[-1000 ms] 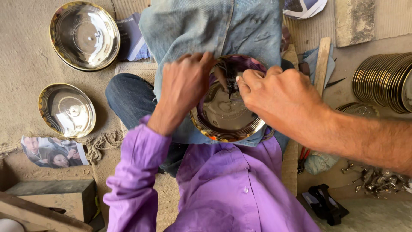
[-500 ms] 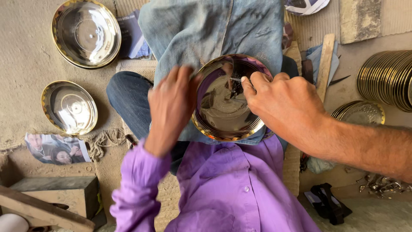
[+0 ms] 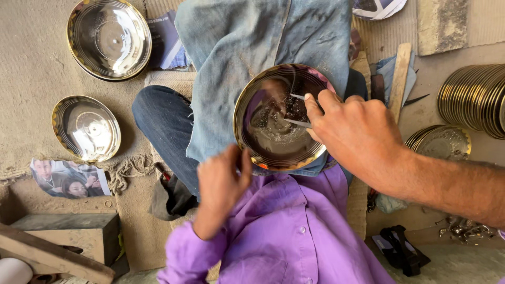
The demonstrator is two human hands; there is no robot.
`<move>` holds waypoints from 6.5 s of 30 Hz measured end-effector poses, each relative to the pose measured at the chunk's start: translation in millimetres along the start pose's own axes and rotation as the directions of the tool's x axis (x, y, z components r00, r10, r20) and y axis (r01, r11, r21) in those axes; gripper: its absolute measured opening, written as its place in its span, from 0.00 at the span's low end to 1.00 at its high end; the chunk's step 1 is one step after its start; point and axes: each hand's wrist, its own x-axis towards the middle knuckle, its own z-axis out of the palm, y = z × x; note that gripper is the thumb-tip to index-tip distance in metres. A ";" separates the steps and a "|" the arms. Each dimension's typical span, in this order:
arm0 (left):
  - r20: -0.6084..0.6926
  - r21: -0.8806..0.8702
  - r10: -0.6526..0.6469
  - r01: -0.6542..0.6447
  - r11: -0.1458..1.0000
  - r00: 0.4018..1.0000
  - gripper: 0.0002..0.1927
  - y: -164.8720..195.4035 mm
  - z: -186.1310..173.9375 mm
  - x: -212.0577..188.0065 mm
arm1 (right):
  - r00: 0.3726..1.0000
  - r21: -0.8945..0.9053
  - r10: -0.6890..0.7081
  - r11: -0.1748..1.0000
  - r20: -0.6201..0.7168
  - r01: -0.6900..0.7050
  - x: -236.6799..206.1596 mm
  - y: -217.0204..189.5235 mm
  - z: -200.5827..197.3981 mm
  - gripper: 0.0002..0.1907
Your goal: The person sits on the ground and decorates brass plates by hammering a punch-style tool to stamp patterns into the metal surface. They finish one plate, set it on a stack of completed plates, pick up a new plain plate, and continue stamping designs across its surface.
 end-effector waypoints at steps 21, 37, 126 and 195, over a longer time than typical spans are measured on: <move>0.064 -0.679 -0.314 0.272 0.682 0.947 0.11 41.8 37.5 -17.9 | 0.992 0.243 0.120 0.964 -0.036 -0.108 -30.8 18.5 19.5 0.30; -0.280 -0.952 -0.822 -0.256 0.170 0.496 0.06 -226.9 18.7 -1.3 | 0.833 0.880 0.551 0.421 -0.056 -0.220 -96.3 19.0 97.0 0.32; -0.094 0.281 0.652 -0.608 0.742 0.752 0.25 44.0 60.0 57.0 | 0.942 0.517 0.182 0.856 -0.283 -0.010 -34.4 26.6 39.2 0.26; -0.091 -0.046 0.298 -0.303 0.952 0.950 0.08 1.1 20.0 114.7 | 0.998 0.018 0.014 1.000 0.069 -0.015 6.0 20.9 11.2 0.32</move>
